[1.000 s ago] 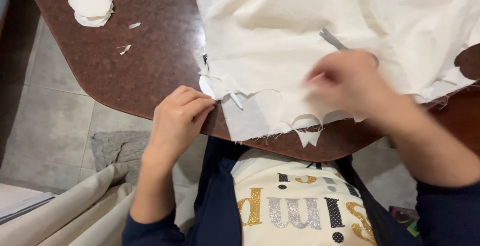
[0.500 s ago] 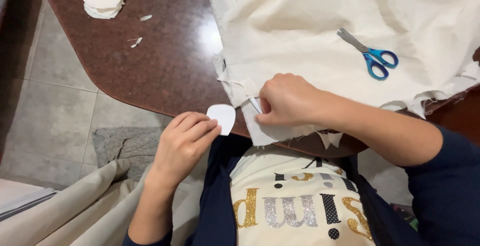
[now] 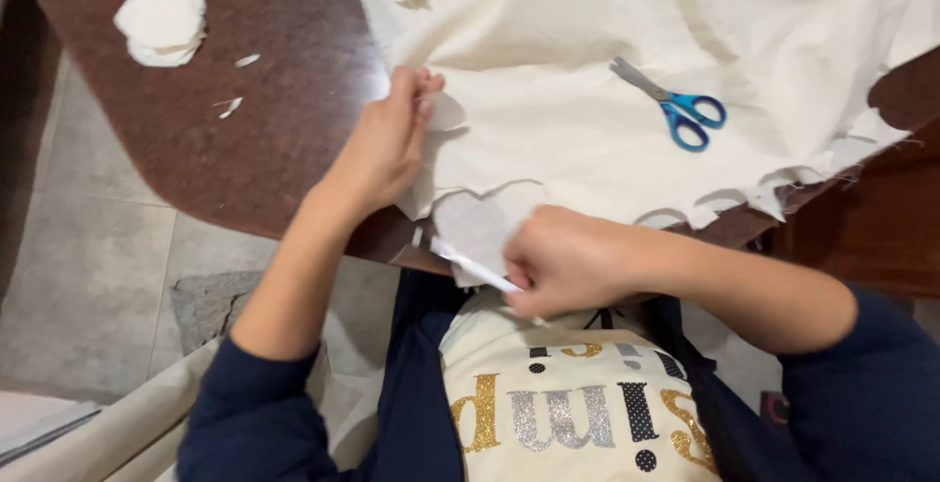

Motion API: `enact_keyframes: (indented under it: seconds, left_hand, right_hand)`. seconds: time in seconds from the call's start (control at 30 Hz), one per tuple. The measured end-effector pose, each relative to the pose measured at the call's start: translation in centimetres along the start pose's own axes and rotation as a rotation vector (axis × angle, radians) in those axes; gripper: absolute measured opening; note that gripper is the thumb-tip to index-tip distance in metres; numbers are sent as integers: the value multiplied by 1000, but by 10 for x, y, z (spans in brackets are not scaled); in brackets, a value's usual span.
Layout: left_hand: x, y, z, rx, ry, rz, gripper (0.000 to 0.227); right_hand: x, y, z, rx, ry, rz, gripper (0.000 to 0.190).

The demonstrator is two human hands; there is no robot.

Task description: Trace a circular template onto fabric and cut out the shapes with scissors

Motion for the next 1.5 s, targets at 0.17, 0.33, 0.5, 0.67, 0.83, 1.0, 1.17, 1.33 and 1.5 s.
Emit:
enact_keyframes:
  seconds: [0.17,0.33,0.5,0.67,0.83,1.0,1.17,1.33,1.5]
  left_hand:
    - [-13,11,4,-20,17,40,11]
    - [-17,26,10,20,41,33,11]
    - [2,-54,-11,578,-135,203,7]
    - [100,-101,-58,852,-303,443,6]
    - [78,-76,-68,647,-439,355,16]
    - [92,-61,-83,477,-242,300,21]
    - [101,-64,-80,430,-150,340,33]
    - [106,-63,-75,365,-51,372,43]
    - [112,-51,-76,361,-14,356,48]
  right_hand:
    - [-54,-73,-84,-80,-626,123,7]
    - [-24,-107,-93,-175,-823,-221,19]
    - [-40,-98,-114,-225,-1004,228,23]
    - [-65,-99,-75,-80,-843,614,43]
    - [-56,-132,-45,94,-816,647,44]
    - [-53,-126,-33,45,-828,389,39]
    - [-60,-110,-36,-16,-838,267,31]
    - [-58,-99,-52,-69,-937,27,27]
    - [-43,-52,-80,-355,-1027,-331,21]
Point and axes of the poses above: each hand's wrist, its own z-axis towards the middle knuckle, its own x-axis out of the palm, y = z × x, the point moved 9 cm from there along z, towards the middle knuckle, and after that the axes turned 14 degrees about -z, right-handed, at the moved point
